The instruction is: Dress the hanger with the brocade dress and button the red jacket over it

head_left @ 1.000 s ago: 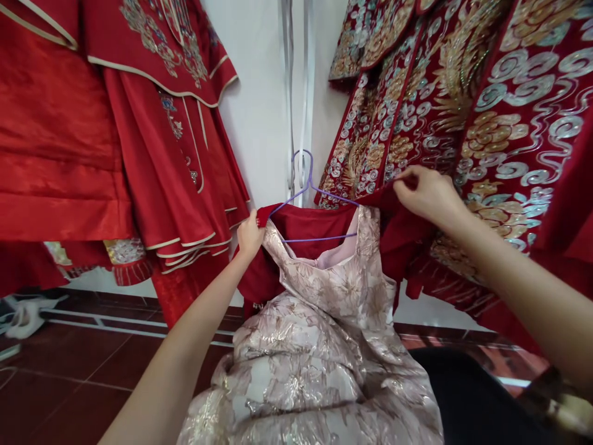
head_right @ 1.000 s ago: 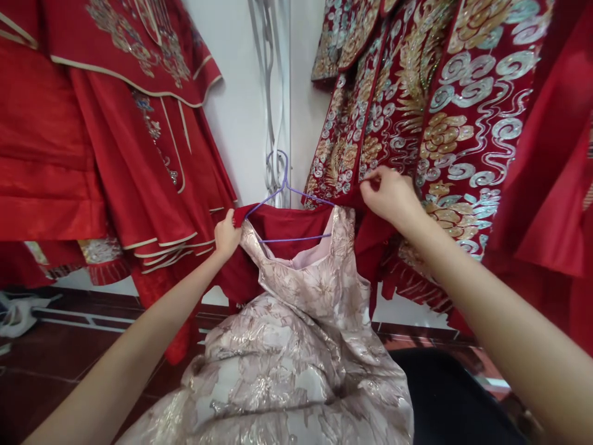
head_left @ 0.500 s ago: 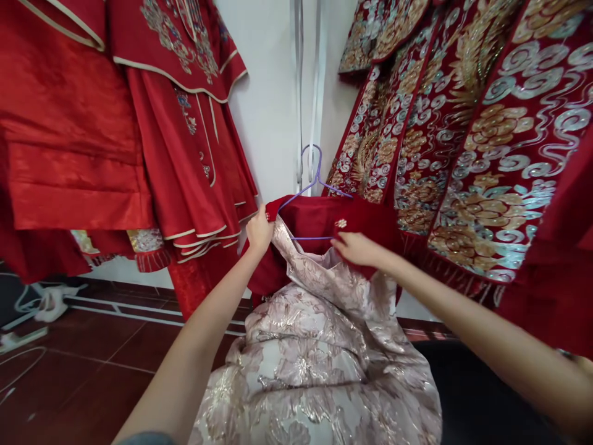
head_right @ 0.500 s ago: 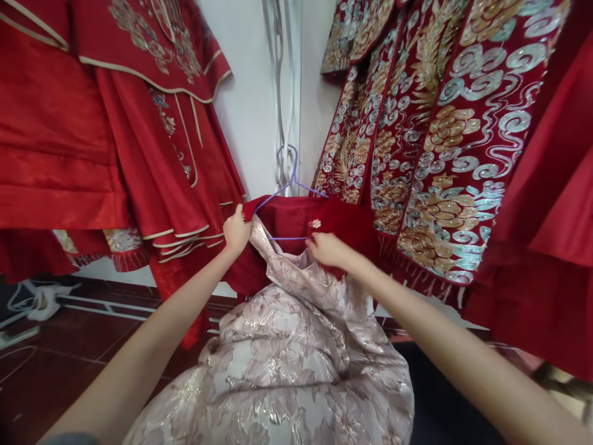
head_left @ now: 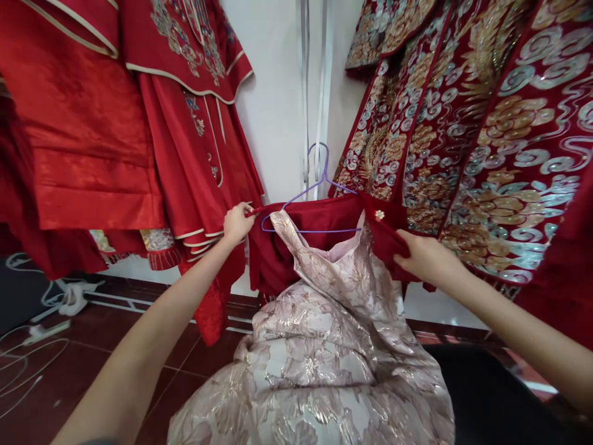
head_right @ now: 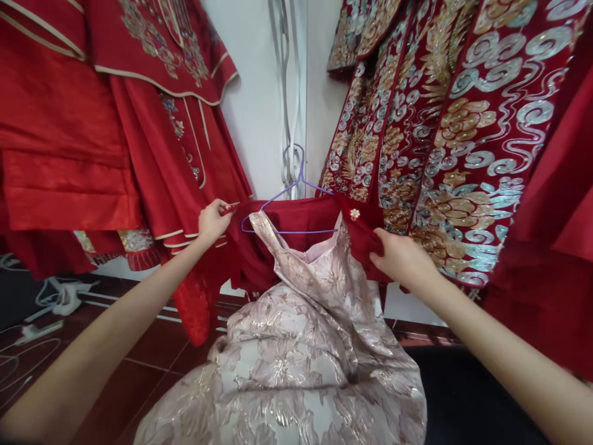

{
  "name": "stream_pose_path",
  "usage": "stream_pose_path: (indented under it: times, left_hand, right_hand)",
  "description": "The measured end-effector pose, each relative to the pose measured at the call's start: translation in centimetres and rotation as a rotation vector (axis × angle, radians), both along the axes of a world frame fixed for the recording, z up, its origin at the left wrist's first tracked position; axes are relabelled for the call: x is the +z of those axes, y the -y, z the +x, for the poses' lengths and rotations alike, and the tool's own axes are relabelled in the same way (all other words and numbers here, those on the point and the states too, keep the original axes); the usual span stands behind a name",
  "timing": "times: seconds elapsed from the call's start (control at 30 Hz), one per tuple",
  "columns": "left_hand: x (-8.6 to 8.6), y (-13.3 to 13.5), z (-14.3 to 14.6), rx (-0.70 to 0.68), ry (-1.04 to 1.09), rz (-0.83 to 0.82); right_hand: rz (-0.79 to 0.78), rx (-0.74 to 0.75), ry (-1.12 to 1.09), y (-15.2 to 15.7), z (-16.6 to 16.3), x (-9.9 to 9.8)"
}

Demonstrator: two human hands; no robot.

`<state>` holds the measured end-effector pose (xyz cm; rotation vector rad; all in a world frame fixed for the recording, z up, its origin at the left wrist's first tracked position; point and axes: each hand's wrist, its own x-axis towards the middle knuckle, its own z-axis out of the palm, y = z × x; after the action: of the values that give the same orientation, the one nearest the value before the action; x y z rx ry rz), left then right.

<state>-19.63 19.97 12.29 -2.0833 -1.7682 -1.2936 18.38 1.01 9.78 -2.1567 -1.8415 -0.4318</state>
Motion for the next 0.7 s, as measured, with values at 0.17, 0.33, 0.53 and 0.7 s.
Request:
stream_pose_path:
  times: [0.17, 0.33, 0.53, 0.7]
  left_hand:
    - [-1.2, 4.7, 3.8, -0.08, 0.201, 0.351]
    - [-4.4, 7.6, 10.1, -0.344, -0.186, -0.012]
    - [-4.3, 7.9, 14.4, -0.494, -0.08, 0.002]
    - [-4.5, 8.4, 14.2, -0.524, -0.031, 0.01]
  right_hand:
    - [0.225, 0.064, -0.099, 2.1, 1.7, 1.7]
    - [0.306, 0.317, -0.05, 1.4, -0.7, 1.1]
    - [0.254, 0.736, -0.073, -3.0, -5.8, -1.8]
    - [0.136, 0.888, -0.22, -1.9, -9.7, -4.8]
